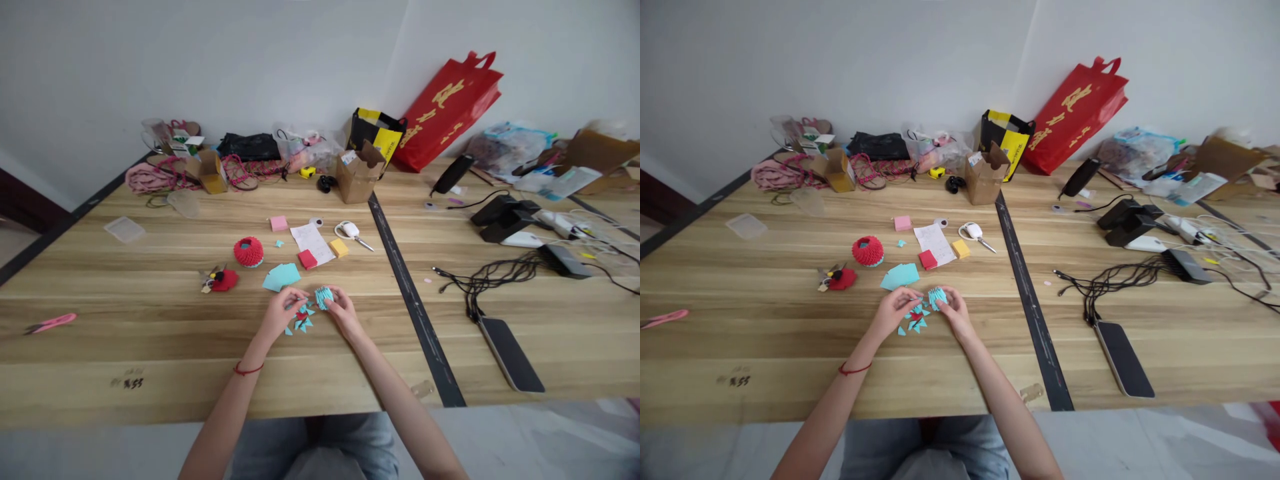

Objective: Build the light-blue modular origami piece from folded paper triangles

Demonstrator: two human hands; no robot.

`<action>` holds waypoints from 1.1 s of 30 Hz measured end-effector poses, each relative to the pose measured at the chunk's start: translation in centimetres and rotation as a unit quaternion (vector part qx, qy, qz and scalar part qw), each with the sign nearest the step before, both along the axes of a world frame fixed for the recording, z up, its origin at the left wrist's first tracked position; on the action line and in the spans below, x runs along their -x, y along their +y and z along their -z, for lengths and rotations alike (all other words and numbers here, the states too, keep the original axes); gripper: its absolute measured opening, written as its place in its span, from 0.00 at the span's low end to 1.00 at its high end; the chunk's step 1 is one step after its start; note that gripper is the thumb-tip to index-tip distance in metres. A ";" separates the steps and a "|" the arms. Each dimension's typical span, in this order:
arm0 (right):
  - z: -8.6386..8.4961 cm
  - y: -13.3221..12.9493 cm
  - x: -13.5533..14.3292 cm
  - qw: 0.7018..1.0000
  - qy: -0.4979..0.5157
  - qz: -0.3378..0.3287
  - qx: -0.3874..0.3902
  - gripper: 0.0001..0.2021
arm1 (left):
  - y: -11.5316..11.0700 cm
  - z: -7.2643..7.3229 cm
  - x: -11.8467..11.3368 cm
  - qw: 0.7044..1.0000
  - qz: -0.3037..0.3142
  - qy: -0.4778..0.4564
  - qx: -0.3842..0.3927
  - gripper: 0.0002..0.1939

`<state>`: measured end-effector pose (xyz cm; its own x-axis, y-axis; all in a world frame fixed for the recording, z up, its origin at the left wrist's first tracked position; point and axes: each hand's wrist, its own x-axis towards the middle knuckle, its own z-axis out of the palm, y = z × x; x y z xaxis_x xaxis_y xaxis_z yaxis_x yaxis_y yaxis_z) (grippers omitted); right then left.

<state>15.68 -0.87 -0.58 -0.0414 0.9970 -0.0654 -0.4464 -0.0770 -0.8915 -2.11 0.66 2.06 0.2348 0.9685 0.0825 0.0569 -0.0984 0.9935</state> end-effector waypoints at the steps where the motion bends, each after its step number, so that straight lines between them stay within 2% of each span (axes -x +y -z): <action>1: 0.0 0.0 0.0 1.000 -0.003 0.004 -0.003 0.18 | 0.1 0.1 0.1 1.000 -0.006 -0.016 0.011 0.10; 5: 0.0 0.0 0.1 1.000 0.011 0.003 0.001 0.18 | 0.3 0.3 0.2 0.998 -0.014 -0.051 0.034 0.14; 12: 0.1 -0.1 0.1 0.998 0.045 -0.018 0.041 0.19 | 0.1 -0.6 -0.1 0.989 -0.020 -0.077 0.125 0.19; 18: 0.3 0.0 0.1 0.998 0.048 -0.022 0.045 0.18 | 0.0 -1.1 -0.3 0.989 -0.028 -0.086 0.116 0.19; 23: 0.0 0.1 0.2 0.996 0.071 -0.034 0.046 0.15 | -0.1 -1.4 -0.2 0.987 -0.037 -0.105 0.112 0.15; 27: 0.0 0.2 0.2 0.994 0.088 -0.037 0.051 0.15 | -0.1 -1.3 -0.1 0.972 -0.004 -0.177 0.155 0.09; 30: 0.2 0.2 0.2 0.994 0.089 -0.037 0.057 0.15 | 0.0 -1.0 0.0 0.957 0.030 -0.223 0.181 0.09; 33: 0.4 0.1 0.1 0.995 0.067 -0.036 0.060 0.16 | 0.1 -0.7 0.0 0.957 0.053 -0.209 0.194 0.07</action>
<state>15.54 -0.75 -0.98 -0.1292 0.9765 -0.1727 -0.5499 -0.2155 -0.8070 -2.08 0.74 2.72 0.3591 0.9176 -0.1707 -0.3427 0.2997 0.8903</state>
